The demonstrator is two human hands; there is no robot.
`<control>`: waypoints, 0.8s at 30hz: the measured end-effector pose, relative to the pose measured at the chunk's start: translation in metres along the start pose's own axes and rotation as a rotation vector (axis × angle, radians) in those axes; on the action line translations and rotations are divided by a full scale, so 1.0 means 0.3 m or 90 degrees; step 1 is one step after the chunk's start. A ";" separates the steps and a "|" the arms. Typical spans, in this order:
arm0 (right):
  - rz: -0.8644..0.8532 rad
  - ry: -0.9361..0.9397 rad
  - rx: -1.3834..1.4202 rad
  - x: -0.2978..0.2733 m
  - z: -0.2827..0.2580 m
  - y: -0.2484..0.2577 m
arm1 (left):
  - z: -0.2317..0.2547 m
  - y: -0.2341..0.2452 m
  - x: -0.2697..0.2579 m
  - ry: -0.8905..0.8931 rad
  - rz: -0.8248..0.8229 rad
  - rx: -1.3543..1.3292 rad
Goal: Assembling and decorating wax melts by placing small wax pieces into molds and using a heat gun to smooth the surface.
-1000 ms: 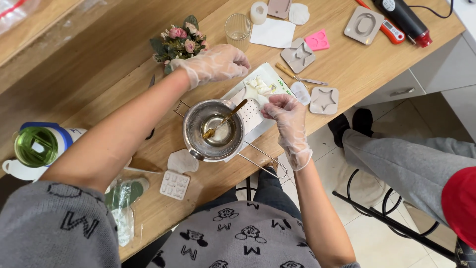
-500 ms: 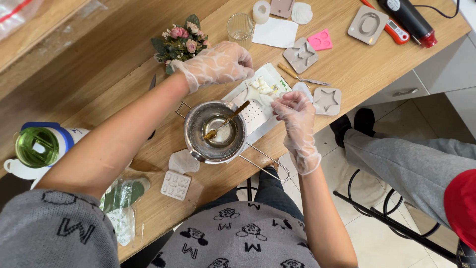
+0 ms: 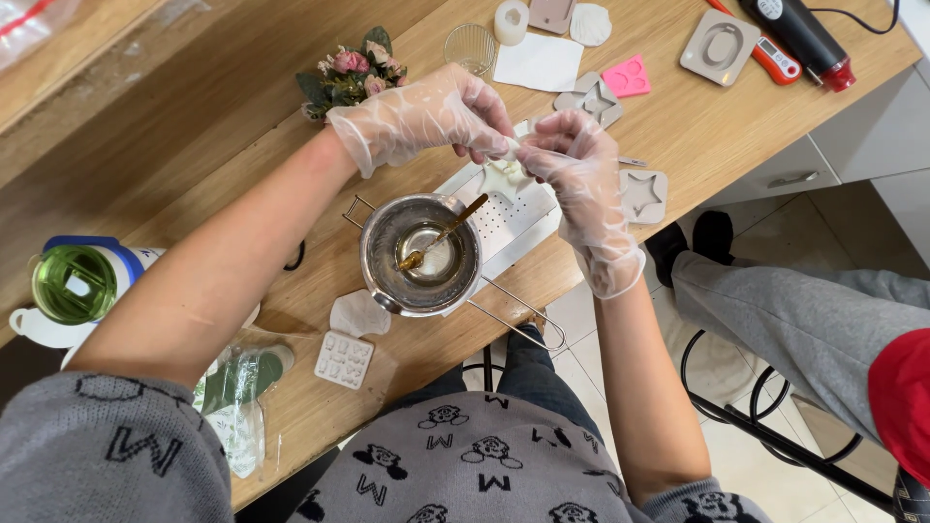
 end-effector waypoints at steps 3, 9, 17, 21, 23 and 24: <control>-0.004 0.015 -0.010 0.003 0.000 -0.008 | -0.020 0.008 -0.003 -0.009 0.015 -0.024; 0.131 0.043 -0.120 -0.044 -0.073 0.120 | -0.168 0.039 -0.001 0.127 0.049 -0.013; 0.190 0.018 -0.123 -0.083 0.018 0.265 | -0.269 0.020 0.034 0.202 0.070 -0.007; 0.213 -0.022 -0.104 -0.090 0.052 0.282 | -0.292 0.005 0.058 0.187 0.071 -0.025; 0.204 -0.023 -0.094 -0.087 0.058 0.287 | -0.308 0.000 0.067 0.188 0.070 -0.022; 0.204 -0.025 -0.091 -0.088 0.059 0.289 | -0.321 -0.002 0.073 0.184 0.070 -0.031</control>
Point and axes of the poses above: each hand's wrist, its own x-axis towards the middle knuckle, its own y-axis out of the back of the hand, z = x × y, the point moved 9 cm from there along x, towards the middle knuckle, and after that the axes turned 4 degrees about x, right-handed, at the moved point
